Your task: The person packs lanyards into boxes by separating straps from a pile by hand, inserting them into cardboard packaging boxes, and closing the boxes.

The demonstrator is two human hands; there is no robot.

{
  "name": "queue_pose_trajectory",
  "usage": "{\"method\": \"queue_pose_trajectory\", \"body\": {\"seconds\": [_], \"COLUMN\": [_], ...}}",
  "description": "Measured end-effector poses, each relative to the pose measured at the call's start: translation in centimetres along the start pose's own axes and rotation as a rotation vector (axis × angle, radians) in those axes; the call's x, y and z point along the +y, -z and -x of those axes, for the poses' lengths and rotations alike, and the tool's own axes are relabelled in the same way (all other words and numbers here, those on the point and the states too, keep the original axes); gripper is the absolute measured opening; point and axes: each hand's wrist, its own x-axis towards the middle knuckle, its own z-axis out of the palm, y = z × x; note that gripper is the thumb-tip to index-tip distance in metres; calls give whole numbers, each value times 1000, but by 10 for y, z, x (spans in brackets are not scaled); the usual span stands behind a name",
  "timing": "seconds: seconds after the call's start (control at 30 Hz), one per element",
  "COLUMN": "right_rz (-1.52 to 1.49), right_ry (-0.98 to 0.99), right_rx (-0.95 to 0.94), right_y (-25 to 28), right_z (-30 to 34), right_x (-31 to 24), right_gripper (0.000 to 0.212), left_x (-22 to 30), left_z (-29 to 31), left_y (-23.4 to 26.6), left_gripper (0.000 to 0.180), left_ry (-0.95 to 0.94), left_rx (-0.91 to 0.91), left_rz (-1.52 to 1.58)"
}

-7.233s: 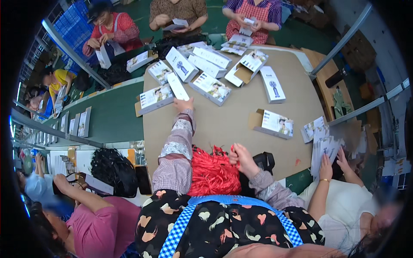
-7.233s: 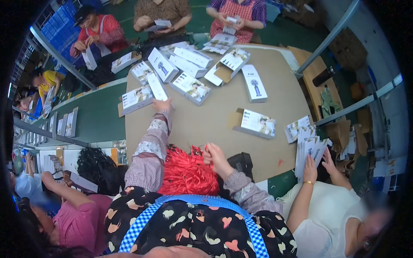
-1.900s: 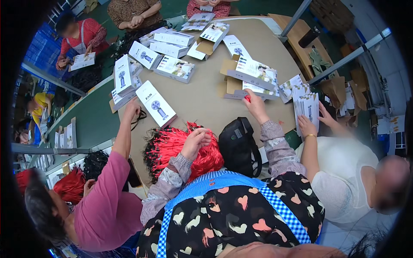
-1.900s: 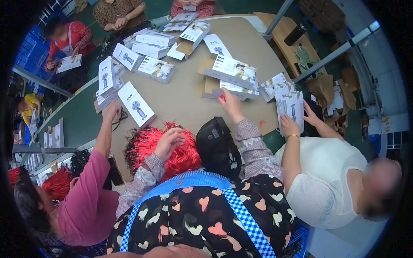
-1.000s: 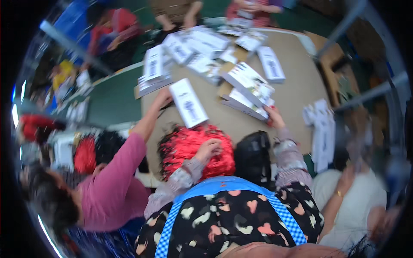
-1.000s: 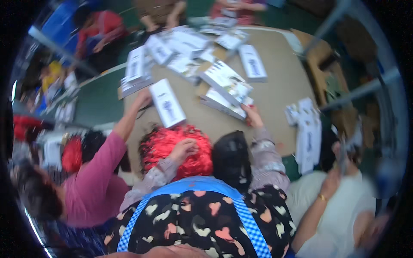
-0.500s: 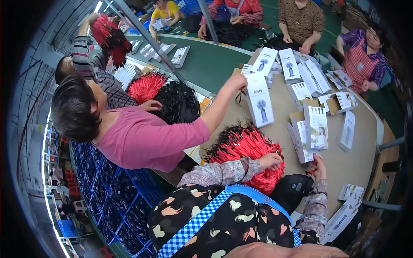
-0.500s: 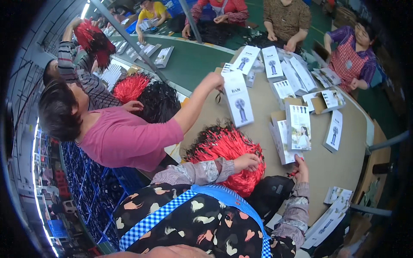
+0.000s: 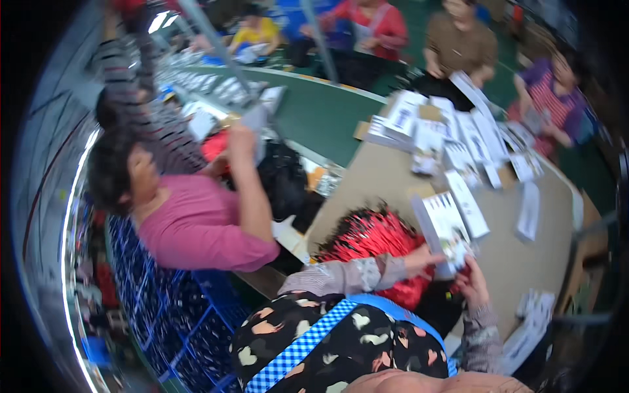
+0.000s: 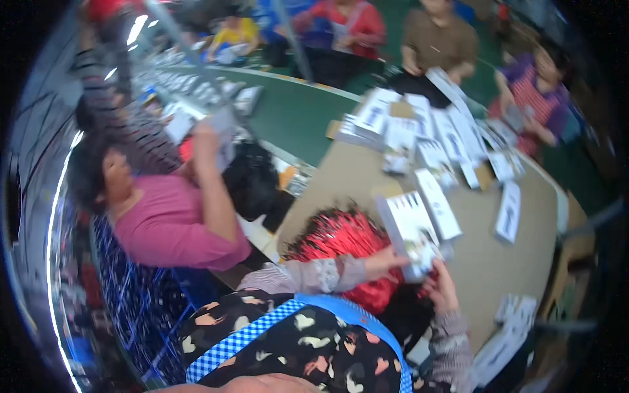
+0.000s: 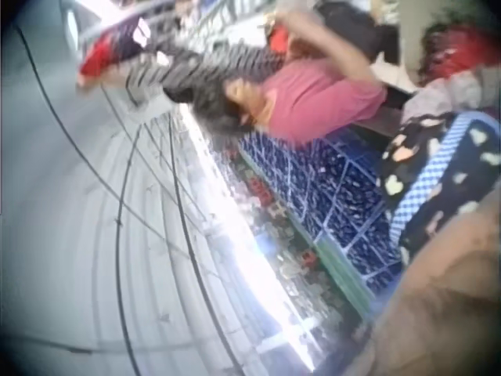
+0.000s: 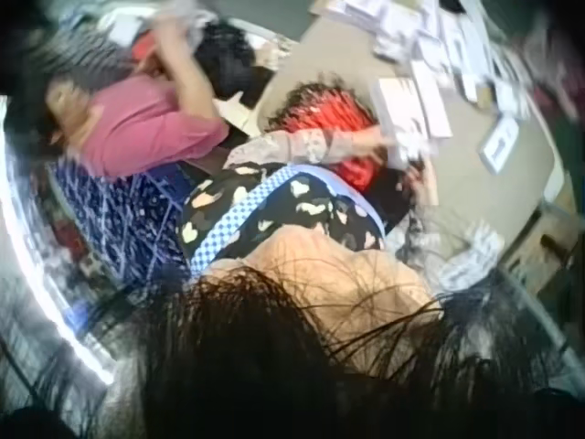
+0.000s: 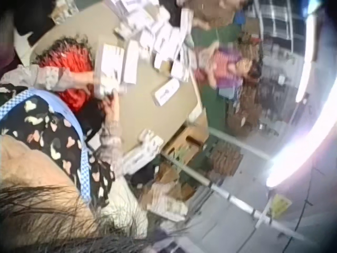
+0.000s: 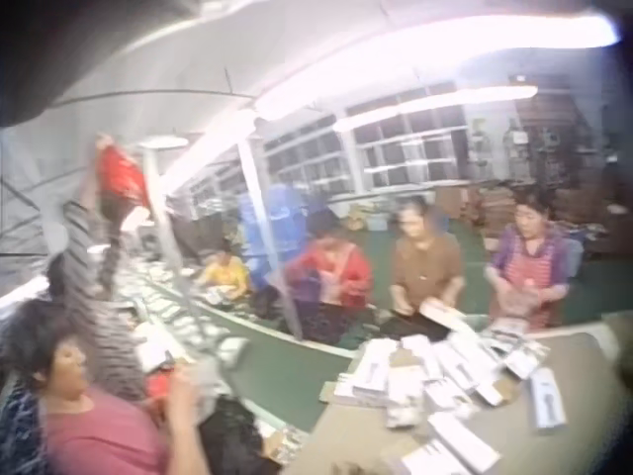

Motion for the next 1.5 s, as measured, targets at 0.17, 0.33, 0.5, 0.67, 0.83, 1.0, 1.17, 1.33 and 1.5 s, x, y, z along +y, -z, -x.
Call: {"method": "queue_pose_trajectory", "body": {"seconds": [0.17, 0.33, 0.5, 0.67, 0.83, 1.0, 1.17, 1.33, 1.5], "right_rz": [361, 835, 470, 173, -26, -25, 626, 818, 679], "right_ry": [245, 873, 814, 902, 952, 845, 999, 1411, 1377], "right_rx": [-71, 131, 104, -154, -411, -502, -194, -94, -86], "right_y": [-50, -27, -41, -97, -141, -157, -137, -138, -121], "right_z": [18, -2, 32, 77, 97, 71, 23, 39, 26], "right_x": [10, 20, -32, -83, -113, -101, -68, -68, -66], "right_gripper": [34, 40, 17, 10, 11, 12, 8, 21, 17], "left_x": [2, 11, 2, -21, -29, -28, -25, -30, -10], "left_z": [6, 7, 23, 29, 28, 35, 37, 33, 35], "left_y": [9, 27, 36, 40, 39, 35, 35, 51, 71], "left_gripper": [38, 54, 64, 65, 68, 67, 60, 63, 58], "left_ry": [-221, -376, -442, -409, -355, -332, -349, -395, -389], "left_rx": [96, 191, 277, 253, 155, 112, 123, 204, 247], "left_rz": [364, 181, -66, -230, -337, -357, -385, -381, -99]}}
